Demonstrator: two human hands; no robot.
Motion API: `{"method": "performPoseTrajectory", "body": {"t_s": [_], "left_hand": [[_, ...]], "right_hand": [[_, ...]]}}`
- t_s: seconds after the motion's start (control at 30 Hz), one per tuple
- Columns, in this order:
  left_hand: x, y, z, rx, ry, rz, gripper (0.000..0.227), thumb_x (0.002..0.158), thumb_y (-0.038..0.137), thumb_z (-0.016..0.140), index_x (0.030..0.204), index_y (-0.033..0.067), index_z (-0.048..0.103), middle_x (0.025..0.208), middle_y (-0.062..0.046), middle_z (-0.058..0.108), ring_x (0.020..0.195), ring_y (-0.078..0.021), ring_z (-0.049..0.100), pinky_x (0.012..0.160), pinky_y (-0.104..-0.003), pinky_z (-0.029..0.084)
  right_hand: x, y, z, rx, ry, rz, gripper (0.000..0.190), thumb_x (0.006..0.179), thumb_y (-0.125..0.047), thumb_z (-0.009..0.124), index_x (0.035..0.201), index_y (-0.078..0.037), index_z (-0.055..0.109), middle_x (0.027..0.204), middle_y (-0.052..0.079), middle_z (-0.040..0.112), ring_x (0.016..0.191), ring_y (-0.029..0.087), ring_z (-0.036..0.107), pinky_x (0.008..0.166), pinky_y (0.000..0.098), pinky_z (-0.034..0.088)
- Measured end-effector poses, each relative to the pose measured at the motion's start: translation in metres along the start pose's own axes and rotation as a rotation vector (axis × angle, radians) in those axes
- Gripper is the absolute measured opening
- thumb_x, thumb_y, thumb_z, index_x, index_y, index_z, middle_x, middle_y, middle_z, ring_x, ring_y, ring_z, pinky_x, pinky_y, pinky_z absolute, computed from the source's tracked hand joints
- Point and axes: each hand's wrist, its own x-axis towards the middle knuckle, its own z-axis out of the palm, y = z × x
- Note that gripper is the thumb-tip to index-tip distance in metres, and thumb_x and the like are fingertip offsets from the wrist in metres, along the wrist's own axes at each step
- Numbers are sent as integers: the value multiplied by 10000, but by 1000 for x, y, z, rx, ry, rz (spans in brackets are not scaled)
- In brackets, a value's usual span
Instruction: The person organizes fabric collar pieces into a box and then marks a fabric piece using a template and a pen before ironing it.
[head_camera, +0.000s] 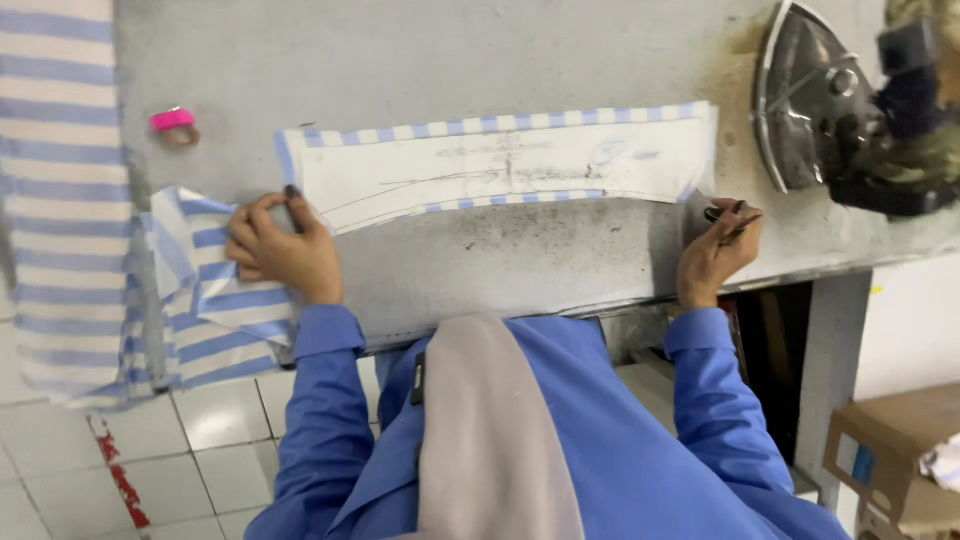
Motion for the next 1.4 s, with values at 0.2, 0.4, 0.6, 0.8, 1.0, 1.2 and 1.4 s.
{"method": "performPoseTrajectory", "body": {"t_s": [0.2,0.4,0.6,0.8,1.0,1.2,1.4], "left_hand": [[-3,-10,7,-65,-3,121,116,856,263,644,908,173,593,988,-52,524,960,-361,451,726,-514,284],[0,-6,0,-110,-13,205,106,882,188,644,948,124,592,983,-47,488,949,-326,431,725,-463,227],[-33,64,-6,-381,-118,367,160,914,67,509,1050,71,594,1082,-105,517,1026,-326,468,799,-438,270],[-102,124,4,-543,-830,927,383,916,136,461,1295,89,490,1397,-131,420,1339,-296,300,1123,-477,156],[-129,147,22,-481,-699,1076,470,901,242,517,1347,101,461,1439,-82,389,1327,-274,345,1102,-461,217],[-131,164,26,-503,-699,1095,420,927,184,474,1335,83,484,1428,-56,411,1309,-232,387,1096,-402,271],[-129,165,30,-479,-684,1116,430,919,208,469,1344,141,476,1435,-25,395,1316,-221,376,1089,-399,290]], "right_hand": [[-4,17,3,21,207,31,348,1025,-221,373,815,-61,599,710,100,515,666,277,533,696,340,429],[9,-15,-4,-54,162,-71,284,1030,-186,316,1013,-52,565,908,99,529,903,278,510,863,404,342],[-3,18,1,164,178,127,261,1031,-158,296,1117,-45,515,594,-9,439,546,105,451,615,252,420],[14,-29,-15,253,-75,376,369,1026,-394,239,1118,-98,439,721,-28,350,638,85,375,638,253,392],[3,-85,-17,660,-476,943,376,989,-321,179,1031,-71,457,609,-38,308,380,48,346,286,160,260],[-20,-103,4,758,-697,1191,447,1006,-362,294,864,5,507,491,45,325,272,100,298,181,221,214],[-21,-105,18,603,-600,1213,454,978,-318,404,704,21,529,442,59,347,244,105,283,177,234,179]]}}
